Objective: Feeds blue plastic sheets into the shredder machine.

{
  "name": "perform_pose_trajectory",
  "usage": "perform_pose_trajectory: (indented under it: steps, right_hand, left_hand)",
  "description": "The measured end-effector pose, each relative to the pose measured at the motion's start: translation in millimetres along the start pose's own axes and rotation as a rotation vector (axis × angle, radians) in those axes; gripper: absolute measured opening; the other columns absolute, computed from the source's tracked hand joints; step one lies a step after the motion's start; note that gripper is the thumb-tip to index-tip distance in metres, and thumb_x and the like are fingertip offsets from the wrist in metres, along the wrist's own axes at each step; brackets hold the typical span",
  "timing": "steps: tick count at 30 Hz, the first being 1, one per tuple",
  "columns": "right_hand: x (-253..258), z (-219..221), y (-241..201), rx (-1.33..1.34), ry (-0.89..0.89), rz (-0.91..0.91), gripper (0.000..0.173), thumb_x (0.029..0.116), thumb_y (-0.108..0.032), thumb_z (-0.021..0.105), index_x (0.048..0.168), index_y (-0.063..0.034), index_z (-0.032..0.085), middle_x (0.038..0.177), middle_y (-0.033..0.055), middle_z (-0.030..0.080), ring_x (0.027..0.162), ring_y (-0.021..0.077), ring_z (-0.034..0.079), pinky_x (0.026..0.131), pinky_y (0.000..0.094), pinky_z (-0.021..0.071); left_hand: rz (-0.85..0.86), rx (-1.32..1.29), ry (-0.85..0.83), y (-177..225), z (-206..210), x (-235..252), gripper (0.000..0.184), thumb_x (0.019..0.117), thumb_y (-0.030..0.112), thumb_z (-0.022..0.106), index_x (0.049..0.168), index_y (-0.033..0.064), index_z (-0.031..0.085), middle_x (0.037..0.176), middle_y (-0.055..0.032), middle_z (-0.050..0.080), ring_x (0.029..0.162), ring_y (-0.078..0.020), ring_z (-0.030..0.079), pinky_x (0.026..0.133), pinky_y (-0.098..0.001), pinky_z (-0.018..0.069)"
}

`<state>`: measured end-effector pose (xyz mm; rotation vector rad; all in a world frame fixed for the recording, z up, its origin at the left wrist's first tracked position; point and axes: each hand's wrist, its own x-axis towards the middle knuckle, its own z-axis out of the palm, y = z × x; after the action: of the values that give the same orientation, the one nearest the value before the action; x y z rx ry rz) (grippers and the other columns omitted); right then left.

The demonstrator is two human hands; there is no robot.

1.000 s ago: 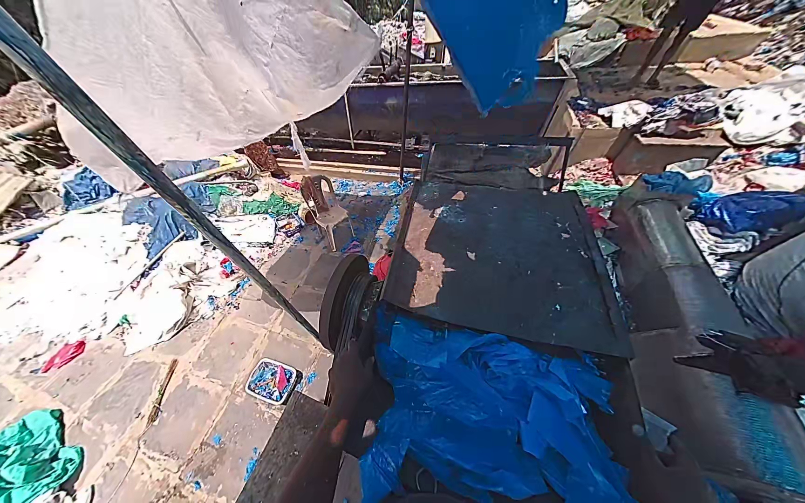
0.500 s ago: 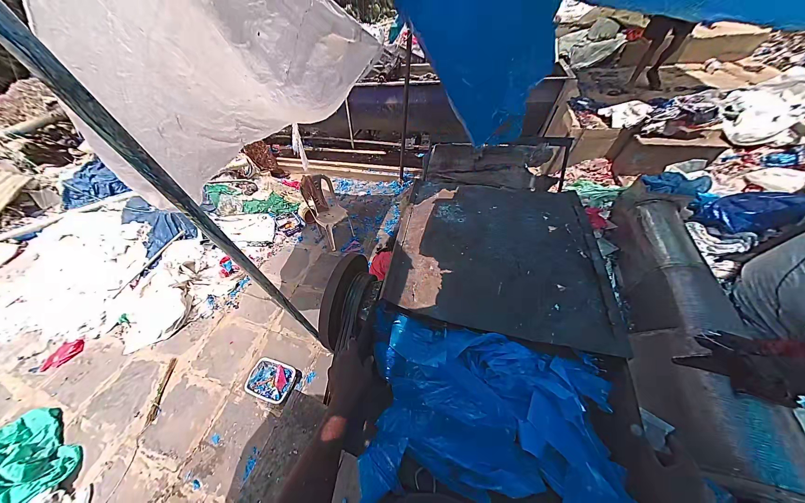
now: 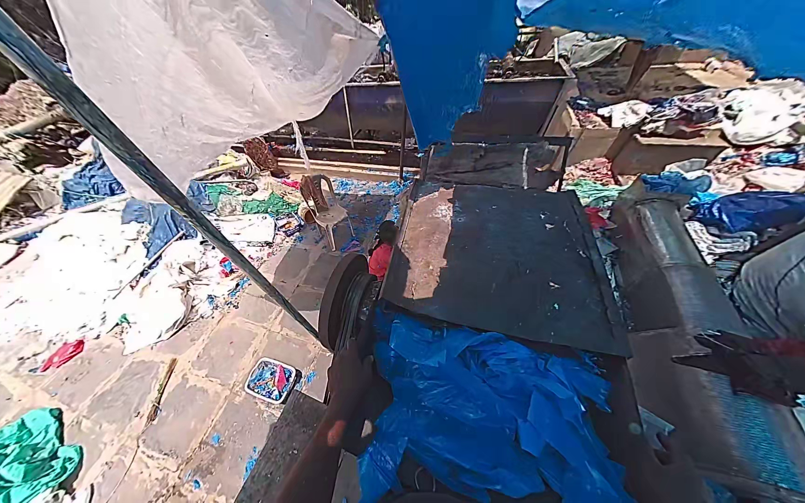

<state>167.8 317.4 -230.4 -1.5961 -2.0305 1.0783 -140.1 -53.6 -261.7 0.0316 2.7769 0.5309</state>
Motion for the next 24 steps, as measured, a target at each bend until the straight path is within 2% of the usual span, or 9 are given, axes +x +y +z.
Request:
perform_pose_trajectory:
  steps: [5,11,13,16,19,24]
  right_hand:
    - [-1.4,-2.6,-2.2,-0.009,-0.025,-0.016,0.055,0.1066,-0.030,0.052,0.151,0.0016,0.045,0.134,0.0295,0.061,0.119,0.0405,0.061,0.102,0.0584,0.0453]
    - [-0.4,-1.7,0.0,-0.013,-0.036,-0.028,0.054,0.1071,-0.033,0.051,0.148,0.0011,0.049,0.130,0.0282,0.063,0.115,0.0388,0.063,0.100,0.0583,0.0470]
    - [-3.4,-1.5,-3.4,0.013,-0.032,-0.020,0.055,0.1071,-0.038,0.052,0.147,0.0011,0.051,0.124,0.0273,0.065,0.105,0.0361,0.065,0.092,0.0567,0.0507]
    - [-32.7,-12.1,-41.9,0.062,-0.042,0.059,0.052,0.1070,-0.037,0.054,0.141,0.0018,0.054,0.117,0.0236,0.066,0.094,0.0294,0.064,0.083,0.0499,0.0521]
    - [-38.7,-14.4,-47.1,0.063,-0.045,0.056,0.053,0.1069,-0.036,0.054,0.141,0.0039,0.054,0.119,0.0249,0.066,0.096,0.0301,0.065,0.085,0.0507,0.0525]
    - [-38.4,-15.3,-50.5,0.055,-0.050,0.079,0.051,0.1068,-0.037,0.054,0.141,0.0016,0.056,0.121,0.0228,0.067,0.099,0.0285,0.065,0.089,0.0499,0.0521]
  left_hand:
    - [0.005,-0.007,-0.005,0.9,-2.8,-3.2,0.059,0.0956,0.046,0.061,0.144,0.0142,0.050,0.124,-0.0112,0.069,0.114,-0.0311,0.068,0.092,-0.0556,0.0554]
    - [0.013,-0.013,0.001,0.4,-2.3,-2.9,0.059,0.0959,0.047,0.061,0.144,0.0140,0.050,0.123,-0.0116,0.069,0.113,-0.0313,0.068,0.092,-0.0559,0.0553]
    - [0.014,-0.009,0.004,-0.1,-1.9,-2.9,0.059,0.0958,0.046,0.061,0.144,0.0148,0.049,0.123,-0.0111,0.070,0.113,-0.0307,0.069,0.092,-0.0553,0.0557]
    - [0.014,-0.010,0.004,0.0,-2.2,-3.6,0.060,0.0957,0.046,0.061,0.145,0.0147,0.049,0.124,-0.0115,0.069,0.114,-0.0311,0.068,0.093,-0.0551,0.0555]
    - [0.018,-0.015,0.013,-1.6,0.0,-1.6,0.059,0.0954,0.045,0.062,0.144,0.0143,0.050,0.123,-0.0113,0.070,0.113,-0.0301,0.069,0.094,-0.0552,0.0555]
    - [0.013,-0.016,0.003,0.2,-2.6,-2.9,0.058,0.0956,0.046,0.062,0.143,0.0151,0.050,0.122,-0.0111,0.070,0.112,-0.0303,0.069,0.092,-0.0547,0.0560]
